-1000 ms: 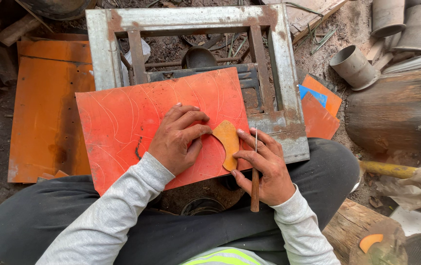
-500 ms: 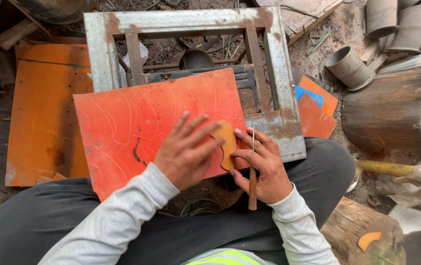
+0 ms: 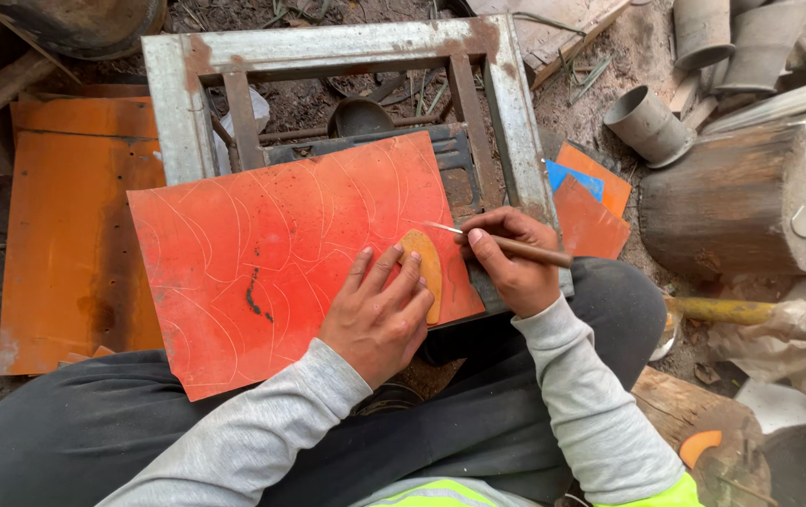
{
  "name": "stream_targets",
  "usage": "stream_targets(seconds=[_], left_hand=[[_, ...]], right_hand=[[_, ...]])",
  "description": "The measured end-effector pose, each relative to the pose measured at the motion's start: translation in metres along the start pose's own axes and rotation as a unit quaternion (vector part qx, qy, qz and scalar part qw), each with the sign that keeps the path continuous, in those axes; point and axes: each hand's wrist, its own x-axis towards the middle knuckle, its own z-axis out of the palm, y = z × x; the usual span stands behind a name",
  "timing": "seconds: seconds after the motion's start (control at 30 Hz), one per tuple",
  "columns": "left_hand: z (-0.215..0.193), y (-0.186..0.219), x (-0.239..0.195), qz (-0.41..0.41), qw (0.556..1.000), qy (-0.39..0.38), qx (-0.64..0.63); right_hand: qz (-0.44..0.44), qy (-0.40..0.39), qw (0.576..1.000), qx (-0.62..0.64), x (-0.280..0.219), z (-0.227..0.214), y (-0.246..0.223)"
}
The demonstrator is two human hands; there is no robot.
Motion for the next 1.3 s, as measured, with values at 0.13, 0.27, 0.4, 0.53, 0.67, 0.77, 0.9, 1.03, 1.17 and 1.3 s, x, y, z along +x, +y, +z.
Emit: stream_targets(seconds=[0.13, 0.27, 0.4, 0.53, 0.67, 0.77, 0.9, 1.03, 1.17, 1.3], left_hand=[[0.001, -0.001, 0.000, -0.001, 1.000, 0.008, 0.000], [0.000, -0.001, -0.001, -0.002, 1.000, 0.001, -0.006], [0.000, 0.001, -0.001, -0.009, 1.000, 0.004, -0.017], [0.000, 0.002, -0.001, -0.016, 1.000, 0.007, -0.002], [0.000, 0.003, -0.001, -0.022, 1.000, 0.009, -0.009], [-0.001, 0.005, -0.002, -0.025, 1.000, 0.007, 0.001], [0.001, 0.003, -0.001, -0.021, 1.000, 0.010, -0.006], [-0.002, -0.010, 0.001, -0.029, 0.999, 0.001, -0.039], [-0.001, -0.011, 0.007, -0.049, 0.997, -0.019, -0.055], [0.000, -0.009, 0.006, -0.044, 0.998, -0.016, -0.040]], right_hand=[[-0.009, -0.065, 0.998, -0.014, 0.019, 0.004, 0.004], [-0.016, -0.085, 0.996, -0.019, 0.024, 0.001, 0.005], [-0.046, -0.099, 0.994, -0.025, 0.025, 0.002, 0.005], [-0.076, -0.070, 0.992, -0.078, 0.011, 0.003, 0.001], [-0.092, -0.002, 0.986, -0.142, -0.040, 0.005, -0.006], [-0.068, 0.001, 0.989, -0.135, -0.093, 0.015, -0.016], [-0.039, -0.026, 0.993, -0.110, -0.119, -0.001, -0.034], [-0.154, -0.010, 0.976, -0.153, -0.120, 0.005, -0.045], [-0.209, -0.039, 0.951, -0.227, -0.114, 0.030, -0.046], [-0.228, -0.036, 0.942, -0.244, -0.106, 0.040, -0.039]])
